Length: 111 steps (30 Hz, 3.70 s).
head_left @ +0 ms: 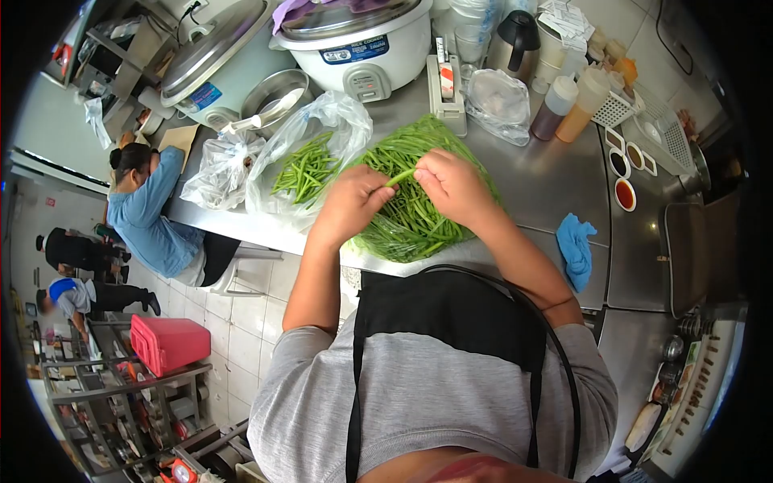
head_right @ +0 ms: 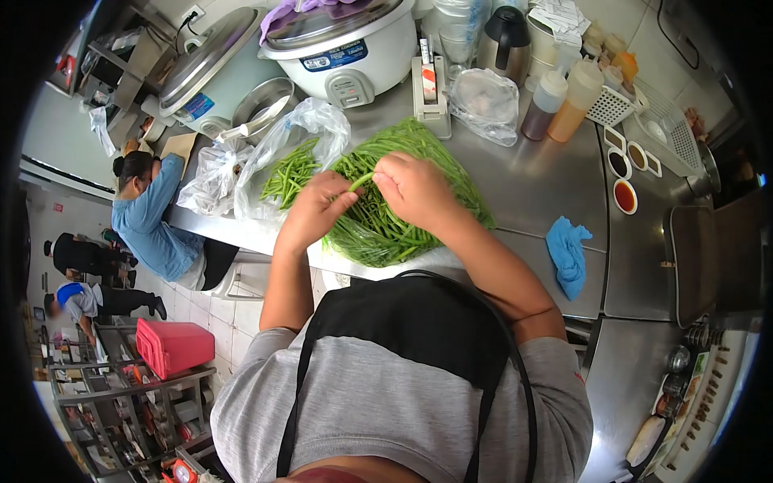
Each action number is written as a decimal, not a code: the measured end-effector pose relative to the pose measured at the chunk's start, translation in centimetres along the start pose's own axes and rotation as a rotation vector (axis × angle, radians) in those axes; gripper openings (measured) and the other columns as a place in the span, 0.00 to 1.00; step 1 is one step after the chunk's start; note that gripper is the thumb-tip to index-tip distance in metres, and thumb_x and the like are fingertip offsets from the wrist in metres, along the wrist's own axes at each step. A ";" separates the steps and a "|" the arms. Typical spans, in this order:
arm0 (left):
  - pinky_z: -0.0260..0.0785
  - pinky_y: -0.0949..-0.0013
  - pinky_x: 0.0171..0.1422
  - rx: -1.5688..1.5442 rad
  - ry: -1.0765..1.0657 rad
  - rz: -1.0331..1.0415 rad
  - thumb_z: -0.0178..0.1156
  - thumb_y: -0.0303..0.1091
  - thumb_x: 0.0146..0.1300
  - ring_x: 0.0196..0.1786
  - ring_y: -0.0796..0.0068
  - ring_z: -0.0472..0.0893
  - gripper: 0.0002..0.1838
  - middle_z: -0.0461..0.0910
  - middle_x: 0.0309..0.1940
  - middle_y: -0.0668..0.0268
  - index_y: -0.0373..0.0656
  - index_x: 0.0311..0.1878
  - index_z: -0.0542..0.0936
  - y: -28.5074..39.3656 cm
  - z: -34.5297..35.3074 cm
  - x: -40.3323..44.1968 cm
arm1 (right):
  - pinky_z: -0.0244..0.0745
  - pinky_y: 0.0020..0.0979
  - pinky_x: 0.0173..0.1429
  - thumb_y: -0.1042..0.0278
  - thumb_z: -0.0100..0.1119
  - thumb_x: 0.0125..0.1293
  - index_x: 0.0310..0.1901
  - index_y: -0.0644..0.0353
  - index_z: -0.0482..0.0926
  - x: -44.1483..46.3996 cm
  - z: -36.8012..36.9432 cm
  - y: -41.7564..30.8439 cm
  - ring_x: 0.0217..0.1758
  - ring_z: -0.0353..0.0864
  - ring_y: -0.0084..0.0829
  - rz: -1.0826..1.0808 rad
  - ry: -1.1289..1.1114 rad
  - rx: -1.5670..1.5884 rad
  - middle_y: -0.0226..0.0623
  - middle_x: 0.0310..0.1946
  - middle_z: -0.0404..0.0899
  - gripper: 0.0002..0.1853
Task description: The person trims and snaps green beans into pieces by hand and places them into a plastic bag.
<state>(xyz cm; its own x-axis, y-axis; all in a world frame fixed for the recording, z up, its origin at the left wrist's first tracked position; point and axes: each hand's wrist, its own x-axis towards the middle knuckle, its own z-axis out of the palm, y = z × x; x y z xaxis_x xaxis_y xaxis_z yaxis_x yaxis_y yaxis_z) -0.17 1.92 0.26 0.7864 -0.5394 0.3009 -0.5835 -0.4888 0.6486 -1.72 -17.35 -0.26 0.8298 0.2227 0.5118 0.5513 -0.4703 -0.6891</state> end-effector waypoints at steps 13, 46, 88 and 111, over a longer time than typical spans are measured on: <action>0.58 0.81 0.28 -0.801 0.197 -0.312 0.51 0.32 0.60 0.23 0.86 0.66 0.10 0.70 0.20 0.72 0.35 0.38 0.76 0.3 1.1 1.0 | 0.69 0.31 0.33 0.65 0.50 0.60 0.31 0.63 0.75 -0.7 0.9 0.5 0.30 0.77 0.33 0.135 -0.089 0.133 0.44 0.26 0.76 0.09; 0.68 0.59 0.40 0.424 -0.060 -0.587 0.56 0.35 0.45 0.35 0.53 0.77 0.13 0.77 0.28 0.50 0.37 0.33 0.78 -19.4 -1.8 -3.9 | 0.60 0.37 0.46 0.62 0.58 0.48 0.32 0.52 0.76 -2.6 4.1 2.0 0.43 0.70 0.34 -0.070 -0.093 -0.298 0.33 0.34 0.71 0.09; 0.64 0.74 0.35 -0.235 0.025 -0.071 0.59 0.29 0.51 0.29 0.77 0.72 0.12 0.76 0.29 0.63 0.36 0.40 0.77 2.4 0.4 1.2 | 0.66 0.27 0.32 0.78 0.56 0.52 0.30 0.62 0.70 0.5 0.1 -1.8 0.28 0.71 0.31 -0.236 0.303 0.277 0.36 0.26 0.70 0.06; 0.66 0.65 0.31 -0.422 0.119 0.010 0.53 0.39 0.56 0.26 0.63 0.75 0.12 0.75 0.22 0.58 0.39 0.28 0.76 1.5 0.6 0.0 | 0.63 0.23 0.35 0.69 0.43 0.64 0.33 0.64 0.67 -0.3 1.3 0.4 0.28 0.65 0.22 0.155 -0.037 0.622 0.31 0.24 0.67 0.07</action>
<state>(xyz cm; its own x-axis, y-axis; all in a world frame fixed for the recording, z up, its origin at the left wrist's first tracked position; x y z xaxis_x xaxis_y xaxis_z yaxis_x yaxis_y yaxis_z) -1.19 0.80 0.74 0.8137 -0.4476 0.3708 -0.4762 -0.1475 0.8669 -1.63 -16.46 -1.34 0.9002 0.2263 0.3720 0.3631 0.0813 -0.9282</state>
